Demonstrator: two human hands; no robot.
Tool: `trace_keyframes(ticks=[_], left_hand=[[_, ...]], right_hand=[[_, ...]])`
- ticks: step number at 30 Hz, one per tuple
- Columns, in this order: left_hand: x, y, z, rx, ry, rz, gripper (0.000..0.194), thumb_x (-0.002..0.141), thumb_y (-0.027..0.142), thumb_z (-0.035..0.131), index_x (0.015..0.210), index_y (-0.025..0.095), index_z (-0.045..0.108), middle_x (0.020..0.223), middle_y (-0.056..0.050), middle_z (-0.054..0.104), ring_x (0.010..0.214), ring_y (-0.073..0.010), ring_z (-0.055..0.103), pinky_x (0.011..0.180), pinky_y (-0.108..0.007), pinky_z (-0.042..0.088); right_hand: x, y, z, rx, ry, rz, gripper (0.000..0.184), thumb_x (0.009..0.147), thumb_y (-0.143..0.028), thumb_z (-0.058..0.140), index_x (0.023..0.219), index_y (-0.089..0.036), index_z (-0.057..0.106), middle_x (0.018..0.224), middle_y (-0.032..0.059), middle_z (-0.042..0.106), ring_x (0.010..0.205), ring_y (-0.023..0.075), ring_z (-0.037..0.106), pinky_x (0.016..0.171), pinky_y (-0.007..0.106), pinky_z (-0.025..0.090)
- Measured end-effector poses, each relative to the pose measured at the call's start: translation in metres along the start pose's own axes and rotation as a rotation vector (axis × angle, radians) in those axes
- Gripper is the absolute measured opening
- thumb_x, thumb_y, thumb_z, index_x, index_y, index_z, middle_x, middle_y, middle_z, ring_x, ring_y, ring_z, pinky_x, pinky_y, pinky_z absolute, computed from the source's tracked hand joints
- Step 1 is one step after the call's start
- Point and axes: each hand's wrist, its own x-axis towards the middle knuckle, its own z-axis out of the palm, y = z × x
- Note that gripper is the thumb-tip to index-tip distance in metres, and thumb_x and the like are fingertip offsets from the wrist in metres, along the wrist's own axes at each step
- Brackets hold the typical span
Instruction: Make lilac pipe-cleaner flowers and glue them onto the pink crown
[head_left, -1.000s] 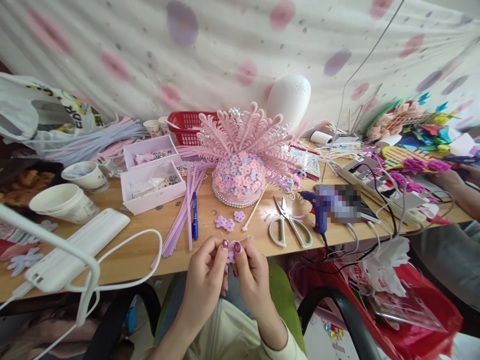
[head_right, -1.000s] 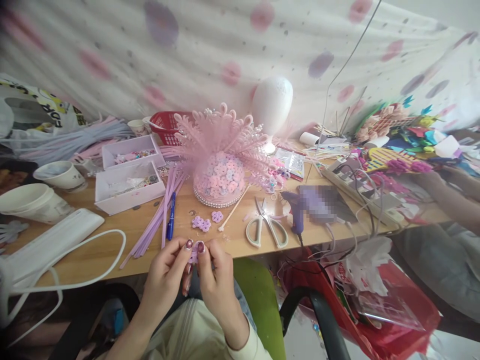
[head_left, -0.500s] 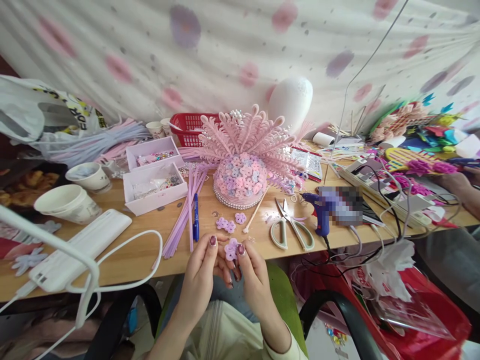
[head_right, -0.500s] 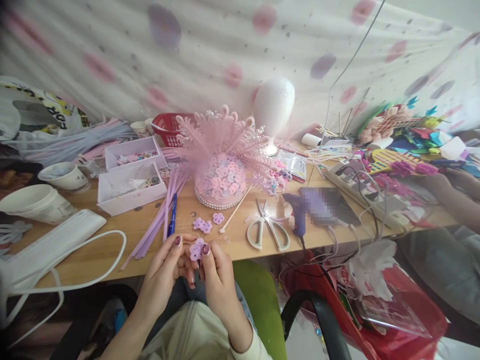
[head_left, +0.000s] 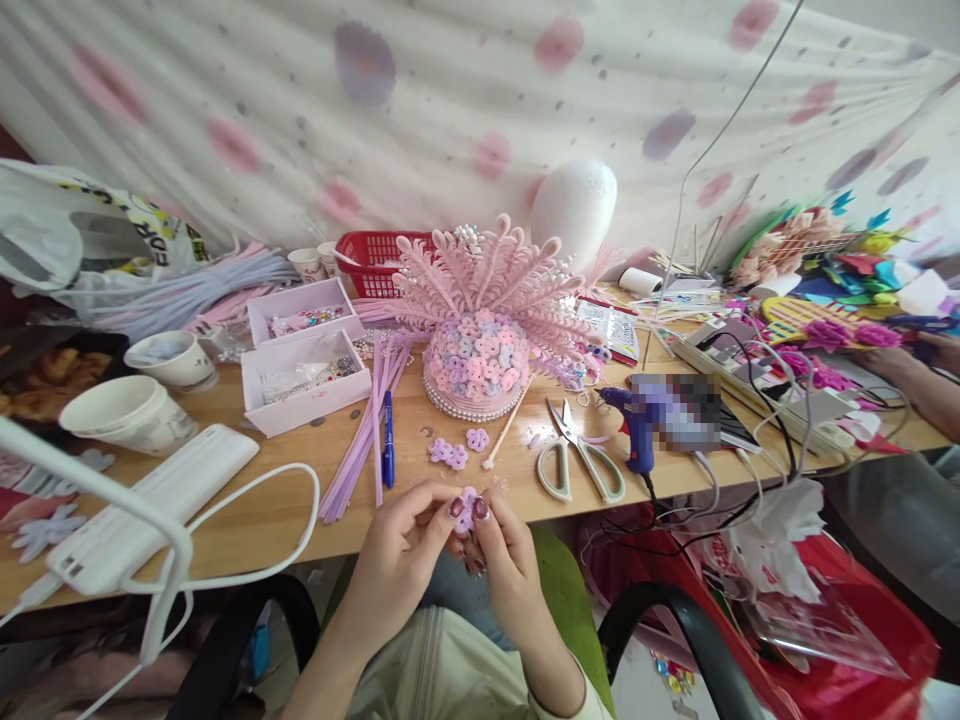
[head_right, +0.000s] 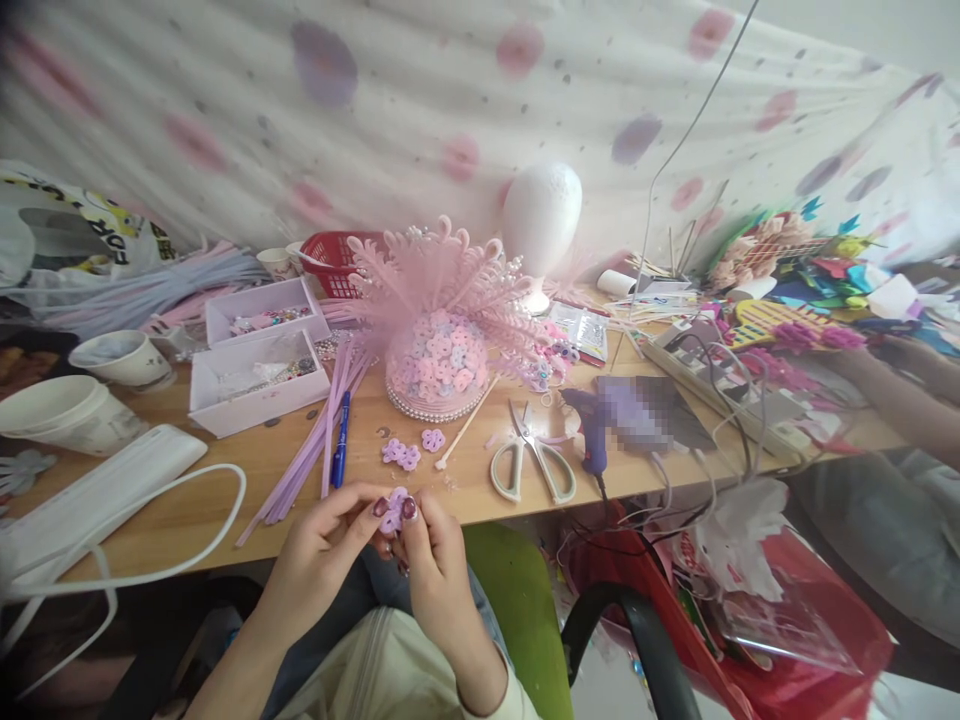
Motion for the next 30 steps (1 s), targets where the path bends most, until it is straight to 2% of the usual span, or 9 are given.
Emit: trace_keyframes(ticks=[4,7,10,15,21,25,28,30], left_hand=[[0.001,-0.01,0.003,-0.254,-0.018,-0.082,0.032,0.086,0.048,0.072,0.093,0.018,0.081,0.069,-0.003,0.068,0.061,-0.0148,0.061,0.058,-0.023,0.056],[0.001,-0.016,0.008,-0.36,-0.017,-0.132,0.033,0.08,0.047,0.079,0.096,0.018,0.082,0.081,-0.007,0.073,0.064,-0.015,0.061,0.057,-0.023,0.056],[0.0,-0.017,0.013,-0.375,0.018,-0.132,0.031,0.076,0.043,0.083,0.095,0.018,0.083,0.084,-0.007,0.073,0.064,-0.0143,0.06,0.056,-0.023,0.056],[0.002,-0.015,0.015,-0.39,0.057,-0.168,0.032,0.07,0.045,0.087,0.085,0.016,0.084,0.067,-0.002,0.064,0.056,-0.0122,0.056,0.049,-0.021,0.053],[0.003,-0.013,0.015,-0.403,0.064,-0.214,0.035,0.066,0.047,0.088,0.078,0.014,0.082,0.06,0.0,0.061,0.047,-0.0112,0.054,0.041,-0.022,0.051],[0.004,-0.012,0.015,-0.441,0.054,-0.262,0.035,0.065,0.046,0.089,0.075,0.013,0.081,0.055,0.001,0.06,0.043,-0.0106,0.055,0.039,-0.021,0.05],[0.006,-0.011,0.015,-0.541,0.069,-0.3,0.036,0.063,0.045,0.091,0.075,0.013,0.08,0.052,0.002,0.062,0.042,-0.0098,0.056,0.04,-0.02,0.05],[0.007,-0.01,0.014,-0.589,0.125,-0.304,0.037,0.059,0.043,0.093,0.074,0.013,0.078,0.056,0.001,0.065,0.047,-0.0099,0.06,0.044,-0.018,0.052]], right_hand=[[-0.001,0.001,0.004,0.143,0.075,0.043,0.045,0.096,-0.059,0.054,0.072,-0.022,0.048,0.056,-0.0079,0.037,0.047,0.0092,0.03,0.044,0.021,0.029],[-0.003,0.001,0.006,0.197,0.108,0.068,0.045,0.094,-0.06,0.057,0.072,-0.021,0.05,0.056,-0.0078,0.038,0.048,0.0091,0.032,0.044,0.021,0.03],[-0.004,0.001,0.006,0.213,0.1,0.078,0.045,0.094,-0.061,0.057,0.073,-0.021,0.05,0.056,-0.0079,0.038,0.047,0.0088,0.032,0.045,0.021,0.031],[-0.004,0.002,0.005,0.176,0.075,0.068,0.045,0.096,-0.06,0.055,0.073,-0.021,0.05,0.056,-0.0074,0.041,0.047,0.0086,0.031,0.044,0.021,0.032],[-0.004,0.0,0.006,0.162,0.075,0.085,0.046,0.094,-0.064,0.054,0.074,-0.022,0.05,0.057,-0.0072,0.041,0.046,0.0087,0.033,0.043,0.021,0.033],[-0.004,0.0,0.01,0.235,0.057,0.114,0.046,0.091,-0.065,0.058,0.074,-0.023,0.049,0.054,-0.0085,0.038,0.044,0.0089,0.031,0.042,0.021,0.033],[-0.003,-0.001,0.006,0.236,-0.019,0.092,0.049,0.095,-0.065,0.051,0.071,-0.023,0.048,0.054,-0.0068,0.038,0.048,0.0117,0.038,0.047,0.025,0.038],[-0.001,-0.006,-0.006,0.101,-0.021,0.025,0.051,0.1,-0.061,0.042,0.068,-0.022,0.049,0.055,-0.0042,0.043,0.051,0.0136,0.043,0.052,0.027,0.039]])
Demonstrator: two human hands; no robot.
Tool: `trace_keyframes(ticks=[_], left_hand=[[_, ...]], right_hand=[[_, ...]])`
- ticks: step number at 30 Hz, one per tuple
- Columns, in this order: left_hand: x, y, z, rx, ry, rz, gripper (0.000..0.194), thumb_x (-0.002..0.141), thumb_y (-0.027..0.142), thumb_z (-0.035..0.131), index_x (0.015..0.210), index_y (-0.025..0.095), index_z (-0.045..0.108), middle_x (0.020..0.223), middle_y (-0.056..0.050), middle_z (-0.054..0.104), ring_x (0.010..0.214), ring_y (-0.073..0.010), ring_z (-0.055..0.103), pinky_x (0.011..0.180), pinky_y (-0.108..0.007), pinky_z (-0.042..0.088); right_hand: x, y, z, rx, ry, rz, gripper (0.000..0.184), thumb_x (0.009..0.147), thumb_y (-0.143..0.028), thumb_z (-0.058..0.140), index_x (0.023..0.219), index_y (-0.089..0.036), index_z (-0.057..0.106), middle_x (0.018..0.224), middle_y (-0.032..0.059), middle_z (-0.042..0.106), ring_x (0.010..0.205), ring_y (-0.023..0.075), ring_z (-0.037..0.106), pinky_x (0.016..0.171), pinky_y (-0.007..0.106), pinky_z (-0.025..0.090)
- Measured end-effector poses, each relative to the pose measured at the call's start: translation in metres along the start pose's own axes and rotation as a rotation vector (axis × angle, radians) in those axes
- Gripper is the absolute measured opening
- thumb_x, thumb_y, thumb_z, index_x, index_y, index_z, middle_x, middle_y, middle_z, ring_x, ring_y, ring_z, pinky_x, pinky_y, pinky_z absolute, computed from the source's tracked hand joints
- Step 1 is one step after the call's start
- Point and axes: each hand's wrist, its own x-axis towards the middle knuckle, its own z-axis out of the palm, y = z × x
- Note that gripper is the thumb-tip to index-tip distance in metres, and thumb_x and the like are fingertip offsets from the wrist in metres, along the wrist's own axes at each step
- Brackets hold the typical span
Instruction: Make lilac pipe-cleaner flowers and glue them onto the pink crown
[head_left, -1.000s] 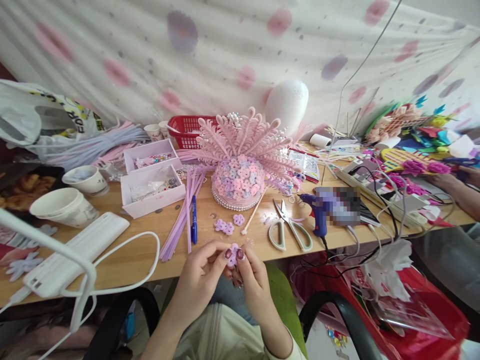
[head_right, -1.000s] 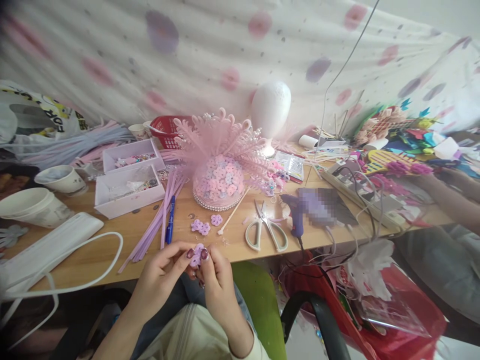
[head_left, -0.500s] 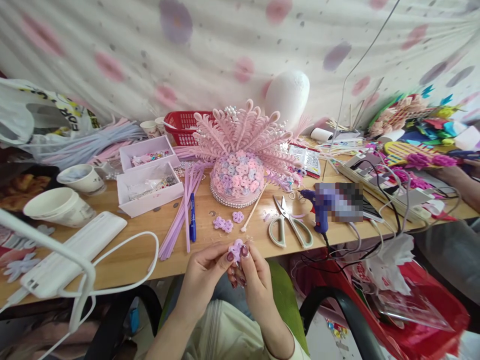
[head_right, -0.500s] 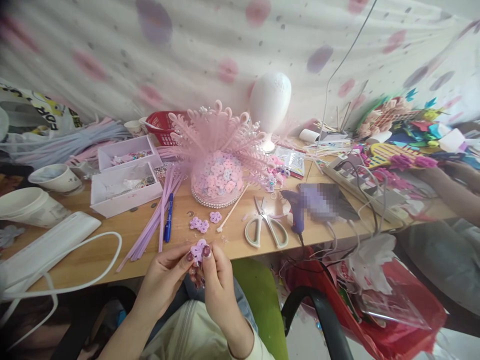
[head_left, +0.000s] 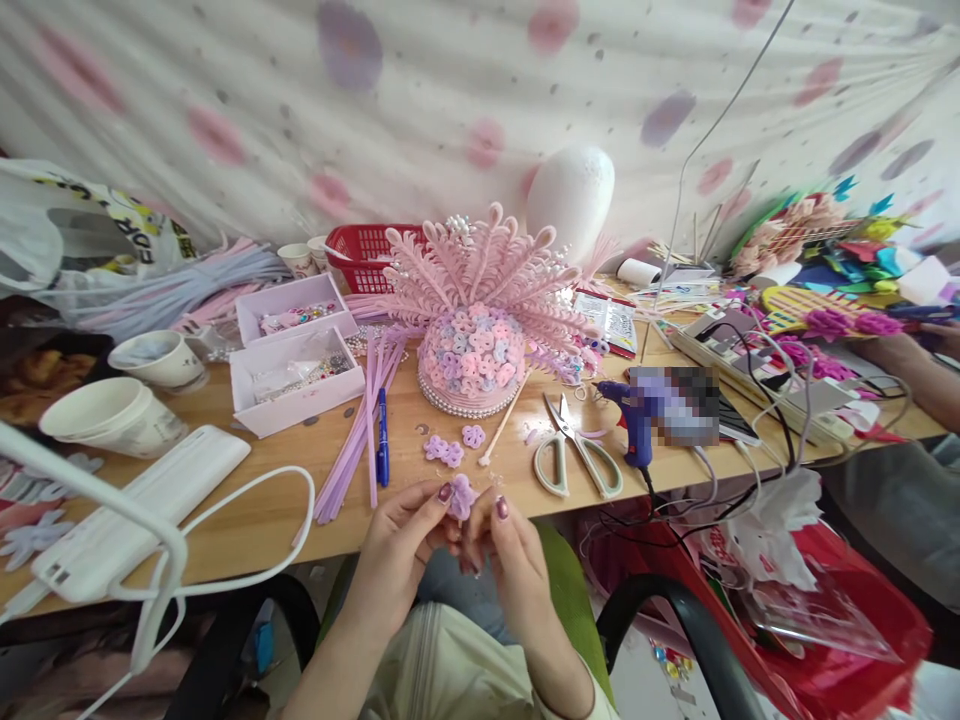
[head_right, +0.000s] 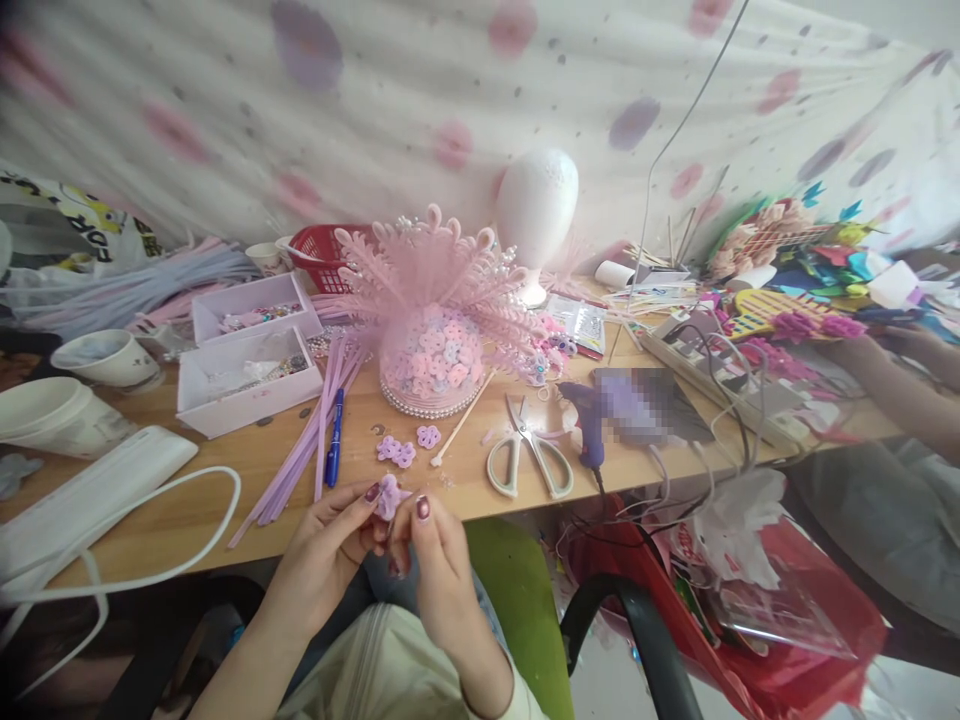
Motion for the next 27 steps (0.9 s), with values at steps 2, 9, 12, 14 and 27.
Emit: trace_keyframes(ticks=[2,9,12,14,27], left_hand=[[0.001,0.001,-0.002,-0.035,0.039,0.015,0.035,0.061,0.041,0.093,0.076,0.015,0.076,0.064,0.001,0.069,0.051,-0.0102,0.063,0.044,-0.017,0.052],[-0.001,0.012,-0.013,-0.416,-0.125,-0.073,0.02,0.07,0.018,0.087,0.086,0.016,0.075,0.072,0.001,0.066,0.06,-0.0078,0.061,0.057,-0.019,0.055],[-0.002,0.015,-0.016,-0.558,-0.163,-0.115,0.014,0.072,0.013,0.084,0.084,0.017,0.076,0.07,0.001,0.063,0.06,-0.0086,0.059,0.056,-0.021,0.053],[-0.002,0.016,-0.017,-0.588,-0.177,-0.107,0.018,0.07,0.012,0.085,0.085,0.017,0.076,0.073,0.001,0.064,0.06,-0.0087,0.059,0.055,-0.021,0.053],[-0.006,0.02,-0.019,-0.573,-0.227,-0.107,0.026,0.065,0.02,0.094,0.075,0.016,0.071,0.064,0.006,0.058,0.056,-0.0038,0.056,0.054,-0.012,0.05]], right_hand=[[0.004,-0.01,-0.019,-0.277,0.125,-0.105,0.048,0.103,-0.053,0.041,0.067,-0.022,0.049,0.056,-0.0021,0.048,0.053,0.0149,0.045,0.054,0.028,0.037],[0.025,-0.03,-0.087,-1.482,0.425,-0.301,0.023,0.098,-0.037,0.043,0.101,-0.019,0.057,0.097,0.0159,0.063,0.096,0.0338,0.057,0.084,0.048,0.045],[0.032,-0.02,-0.095,-1.671,0.377,-0.263,0.024,0.099,-0.035,0.041,0.102,-0.015,0.056,0.091,0.018,0.065,0.09,0.0353,0.059,0.081,0.049,0.047],[0.034,-0.015,-0.097,-1.692,0.38,-0.236,0.024,0.098,-0.033,0.042,0.102,-0.014,0.056,0.089,0.0183,0.065,0.087,0.0348,0.061,0.079,0.047,0.048],[0.034,-0.037,-0.1,-1.741,0.45,-0.001,0.017,0.085,-0.033,0.057,0.076,-0.019,0.06,0.075,0.0146,0.064,0.076,0.0333,0.064,0.071,0.043,0.048]])
